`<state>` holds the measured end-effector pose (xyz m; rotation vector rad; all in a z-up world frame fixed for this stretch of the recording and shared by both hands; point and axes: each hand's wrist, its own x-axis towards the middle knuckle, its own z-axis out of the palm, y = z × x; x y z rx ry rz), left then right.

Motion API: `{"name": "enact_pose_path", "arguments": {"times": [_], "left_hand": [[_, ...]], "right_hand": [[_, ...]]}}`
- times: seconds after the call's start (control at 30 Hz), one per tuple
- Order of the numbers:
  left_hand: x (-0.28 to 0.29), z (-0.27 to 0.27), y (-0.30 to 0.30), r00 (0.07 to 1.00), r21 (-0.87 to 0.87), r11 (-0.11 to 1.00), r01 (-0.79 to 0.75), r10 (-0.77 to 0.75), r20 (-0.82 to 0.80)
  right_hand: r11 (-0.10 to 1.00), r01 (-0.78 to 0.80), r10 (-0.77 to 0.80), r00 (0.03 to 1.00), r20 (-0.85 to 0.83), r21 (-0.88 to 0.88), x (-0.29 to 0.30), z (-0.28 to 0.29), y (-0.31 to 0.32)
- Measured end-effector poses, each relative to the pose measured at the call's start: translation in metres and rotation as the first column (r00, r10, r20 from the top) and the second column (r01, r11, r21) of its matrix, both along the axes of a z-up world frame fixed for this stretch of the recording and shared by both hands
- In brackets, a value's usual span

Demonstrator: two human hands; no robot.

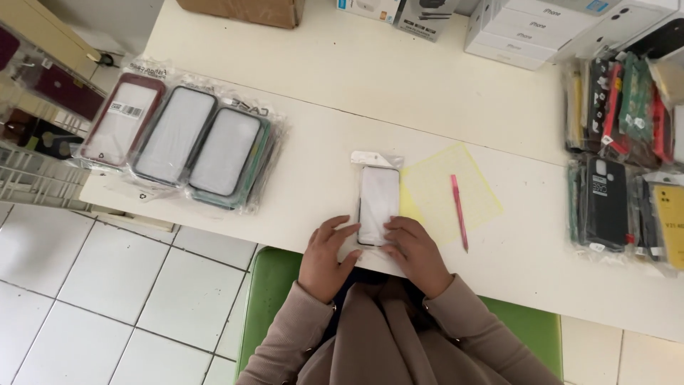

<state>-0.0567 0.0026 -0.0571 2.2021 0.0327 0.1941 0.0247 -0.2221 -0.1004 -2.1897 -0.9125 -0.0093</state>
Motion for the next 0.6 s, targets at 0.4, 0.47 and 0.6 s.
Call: {"name": "enact_pose_path", "arguments": {"times": [0.4,0.47,0.6], "left_hand": [[0.008,-0.038,-0.002,0.988,0.185,0.971,0.153,-0.150,-0.027],[0.008,-0.041,-0.001,0.987,0.182,0.970,0.160,-0.160,-0.019],[0.006,-0.045,0.000,0.984,0.201,0.965,0.172,-0.176,0.007]], "right_hand": [[0.995,-0.092,0.096,0.967,-0.236,0.026,0.008,0.022,-0.002],[0.993,-0.112,0.116,0.958,-0.263,0.028,0.005,0.034,0.000],[0.986,-0.166,0.166,0.930,-0.329,0.028,0.002,0.050,0.003]]}}
